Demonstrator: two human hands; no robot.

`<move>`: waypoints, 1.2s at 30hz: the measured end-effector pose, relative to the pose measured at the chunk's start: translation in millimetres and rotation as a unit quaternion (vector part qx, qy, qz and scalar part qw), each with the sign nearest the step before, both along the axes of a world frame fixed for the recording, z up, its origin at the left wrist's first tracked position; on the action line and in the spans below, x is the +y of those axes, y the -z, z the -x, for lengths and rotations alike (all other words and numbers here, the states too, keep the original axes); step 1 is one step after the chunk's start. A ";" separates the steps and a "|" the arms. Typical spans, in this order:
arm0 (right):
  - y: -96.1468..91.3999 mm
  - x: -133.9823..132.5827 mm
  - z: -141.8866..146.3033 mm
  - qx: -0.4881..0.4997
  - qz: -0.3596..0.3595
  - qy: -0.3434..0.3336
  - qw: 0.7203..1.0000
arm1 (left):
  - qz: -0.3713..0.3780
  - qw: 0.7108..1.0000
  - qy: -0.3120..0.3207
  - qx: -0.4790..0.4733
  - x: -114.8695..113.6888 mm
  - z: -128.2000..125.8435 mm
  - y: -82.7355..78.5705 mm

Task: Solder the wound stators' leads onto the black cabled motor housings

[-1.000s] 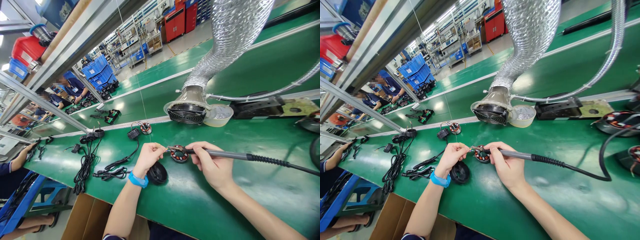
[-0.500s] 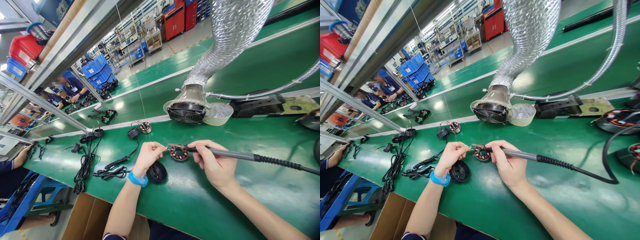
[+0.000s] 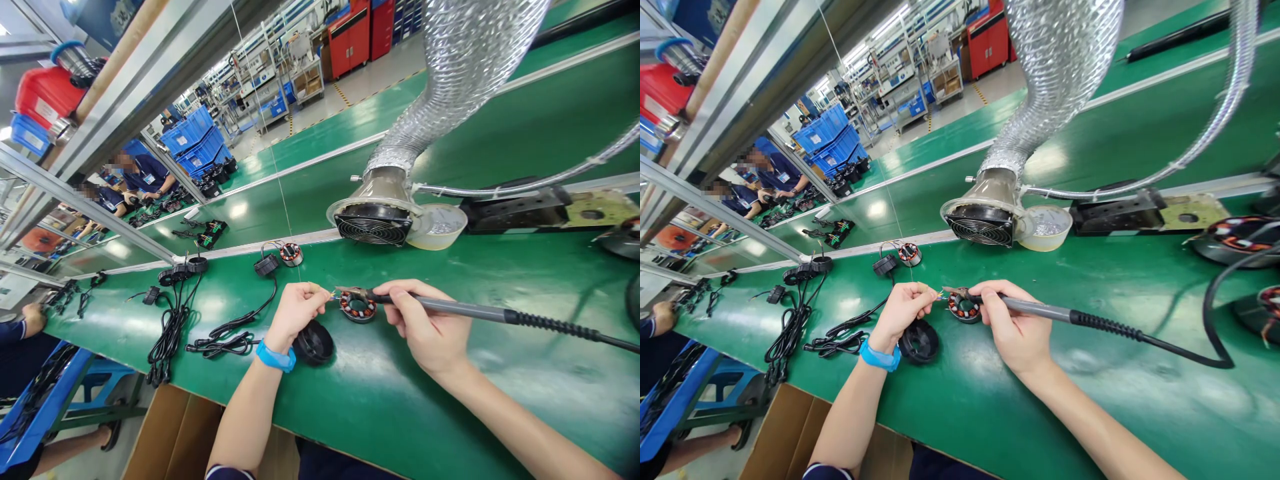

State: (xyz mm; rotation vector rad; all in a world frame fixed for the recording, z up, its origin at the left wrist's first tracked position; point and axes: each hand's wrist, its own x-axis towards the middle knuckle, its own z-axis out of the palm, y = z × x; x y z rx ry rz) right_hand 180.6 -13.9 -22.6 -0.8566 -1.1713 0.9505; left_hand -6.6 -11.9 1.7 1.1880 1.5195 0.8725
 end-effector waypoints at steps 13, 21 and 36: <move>3.2 -0.3 0.2 -0.014 -0.002 0.008 1.000 | -0.002 1.000 0.004 0.002 0.5 -0.5 -1.0; 9.6 0.6 0.2 -0.049 0.010 0.010 0.999 | -0.001 1.000 0.008 0.002 0.2 -0.6 -0.9; 17.0 18.7 19.4 -0.212 -0.151 -0.041 0.965 | -0.047 0.996 0.065 0.036 0.3 2.3 -2.5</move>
